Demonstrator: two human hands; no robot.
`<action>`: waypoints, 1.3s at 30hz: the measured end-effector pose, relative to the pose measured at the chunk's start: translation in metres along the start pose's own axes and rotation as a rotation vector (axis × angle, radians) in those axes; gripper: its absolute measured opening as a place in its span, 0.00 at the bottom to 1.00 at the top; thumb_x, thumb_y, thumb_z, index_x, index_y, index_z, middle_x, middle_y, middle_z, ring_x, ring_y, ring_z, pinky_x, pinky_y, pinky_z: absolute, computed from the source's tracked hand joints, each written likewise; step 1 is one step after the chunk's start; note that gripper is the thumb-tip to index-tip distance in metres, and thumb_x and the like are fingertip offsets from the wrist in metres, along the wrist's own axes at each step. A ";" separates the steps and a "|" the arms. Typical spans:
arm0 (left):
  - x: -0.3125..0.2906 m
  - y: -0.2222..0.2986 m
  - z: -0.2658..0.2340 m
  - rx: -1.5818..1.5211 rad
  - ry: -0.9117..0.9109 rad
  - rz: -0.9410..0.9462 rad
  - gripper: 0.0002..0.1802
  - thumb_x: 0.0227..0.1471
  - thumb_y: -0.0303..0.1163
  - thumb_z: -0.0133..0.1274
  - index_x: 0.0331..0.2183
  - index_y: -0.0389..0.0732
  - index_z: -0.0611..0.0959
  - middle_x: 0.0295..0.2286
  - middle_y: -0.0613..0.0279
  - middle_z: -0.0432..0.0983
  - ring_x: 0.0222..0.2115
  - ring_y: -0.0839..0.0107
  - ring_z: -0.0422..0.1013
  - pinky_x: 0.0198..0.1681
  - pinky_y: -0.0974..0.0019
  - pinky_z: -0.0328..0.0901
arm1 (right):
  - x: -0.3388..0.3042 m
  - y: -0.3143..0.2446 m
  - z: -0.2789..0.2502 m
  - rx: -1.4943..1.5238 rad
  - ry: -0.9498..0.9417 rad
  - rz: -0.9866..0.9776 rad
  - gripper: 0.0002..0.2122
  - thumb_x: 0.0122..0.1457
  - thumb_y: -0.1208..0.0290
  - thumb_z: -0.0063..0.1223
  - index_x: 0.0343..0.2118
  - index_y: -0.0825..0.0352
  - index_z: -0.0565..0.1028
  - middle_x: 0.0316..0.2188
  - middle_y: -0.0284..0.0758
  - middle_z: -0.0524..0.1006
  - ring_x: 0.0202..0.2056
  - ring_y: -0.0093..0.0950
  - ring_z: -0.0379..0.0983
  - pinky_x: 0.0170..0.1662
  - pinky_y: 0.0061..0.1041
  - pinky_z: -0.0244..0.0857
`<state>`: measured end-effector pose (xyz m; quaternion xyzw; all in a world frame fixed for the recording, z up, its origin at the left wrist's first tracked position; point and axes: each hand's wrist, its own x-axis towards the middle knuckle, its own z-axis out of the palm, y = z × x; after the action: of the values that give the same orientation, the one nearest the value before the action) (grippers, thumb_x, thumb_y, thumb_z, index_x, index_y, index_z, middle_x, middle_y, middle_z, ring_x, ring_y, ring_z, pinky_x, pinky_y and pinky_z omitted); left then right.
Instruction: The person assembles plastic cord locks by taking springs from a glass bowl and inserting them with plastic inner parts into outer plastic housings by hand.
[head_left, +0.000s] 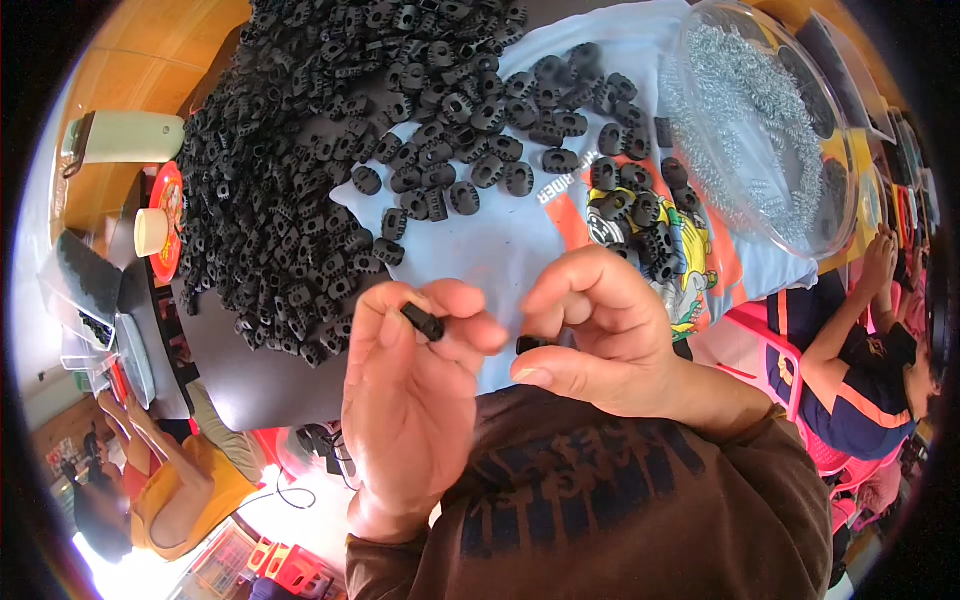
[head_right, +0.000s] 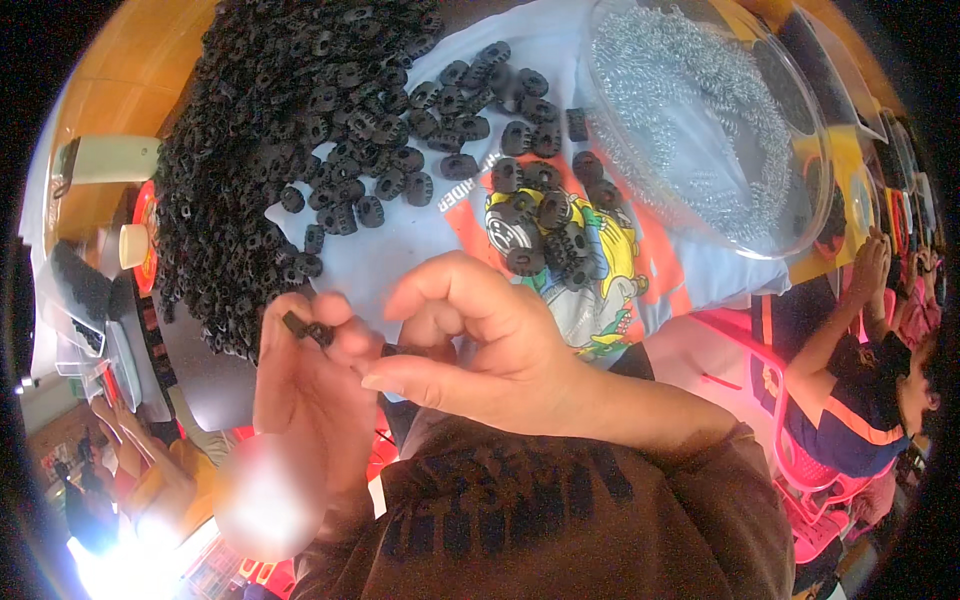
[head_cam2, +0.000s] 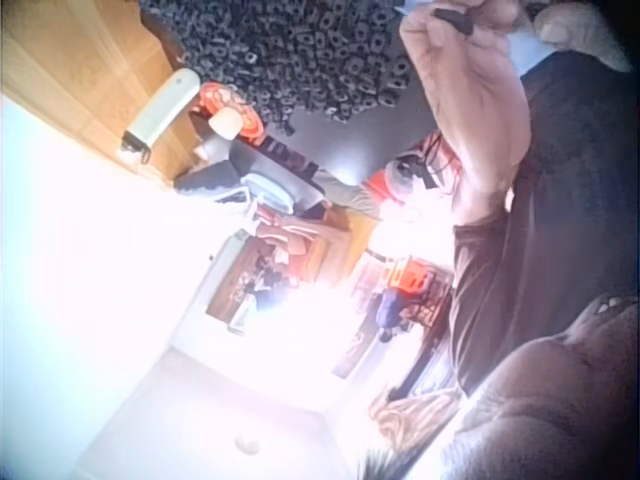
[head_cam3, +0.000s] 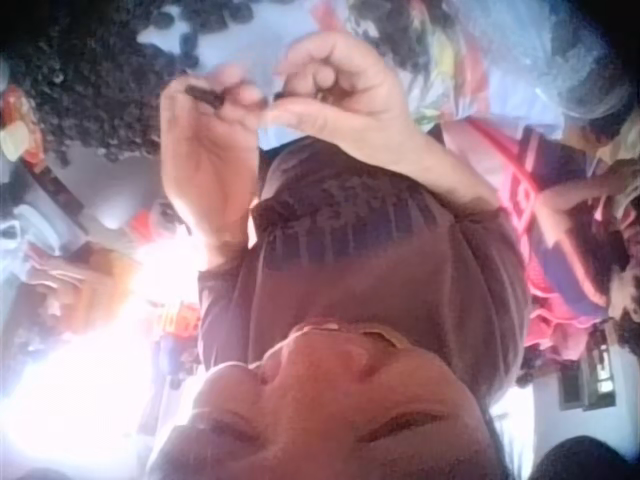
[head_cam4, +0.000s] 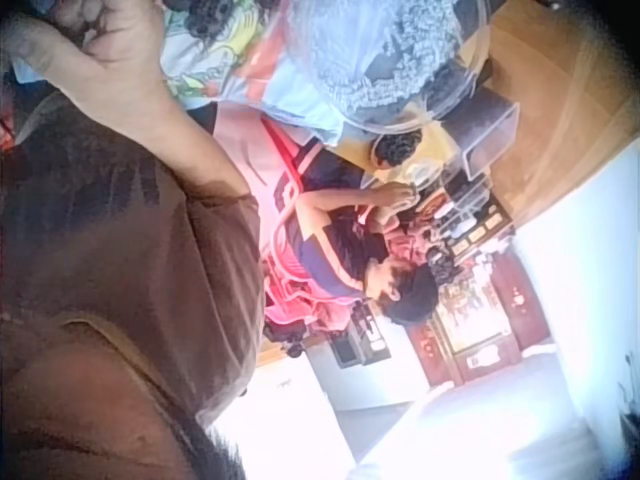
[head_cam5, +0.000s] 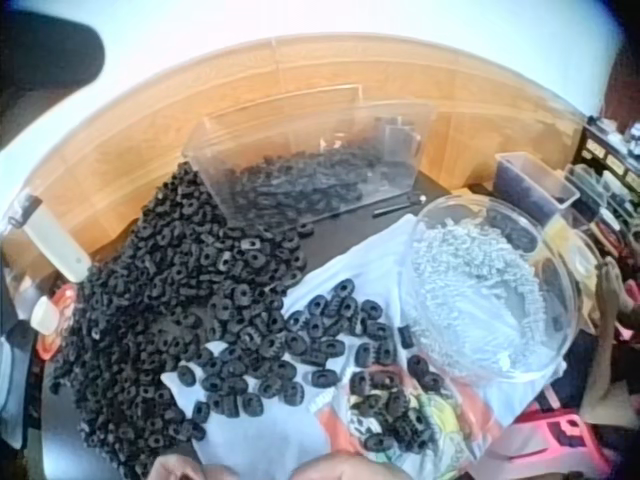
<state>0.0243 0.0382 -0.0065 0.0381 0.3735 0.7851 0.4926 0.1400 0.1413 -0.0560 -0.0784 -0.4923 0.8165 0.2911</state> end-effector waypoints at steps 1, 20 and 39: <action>0.003 0.000 -0.001 0.101 0.013 0.063 0.07 0.59 0.31 0.39 0.38 0.39 0.69 0.37 0.52 0.70 0.33 0.64 0.69 0.43 0.63 0.62 | 0.000 0.000 0.000 -0.016 0.017 -0.016 0.14 0.51 0.80 0.59 0.38 0.68 0.66 0.22 0.26 0.69 0.24 0.12 0.64 0.27 0.13 0.57; 0.035 0.003 -0.018 1.978 -0.350 0.747 0.22 0.41 0.21 0.53 0.43 0.38 0.75 0.37 0.57 0.72 0.37 0.59 0.67 0.41 0.60 0.61 | 0.007 -0.010 -0.005 -0.332 -0.143 -0.115 0.14 0.42 0.76 0.68 0.30 0.67 0.72 0.22 0.31 0.74 0.20 0.18 0.69 0.20 0.17 0.58; 0.021 0.016 -0.033 1.278 0.031 0.602 0.11 0.51 0.18 0.44 0.37 0.32 0.77 0.35 0.57 0.76 0.38 0.67 0.71 0.44 0.68 0.64 | 0.008 -0.009 -0.006 -0.420 -0.222 -0.079 0.13 0.42 0.74 0.68 0.30 0.67 0.74 0.22 0.32 0.74 0.20 0.24 0.69 0.21 0.21 0.59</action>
<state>-0.0122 0.0334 -0.0268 0.4105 0.7413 0.5149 0.1298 0.1391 0.1532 -0.0498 -0.0274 -0.6829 0.6879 0.2444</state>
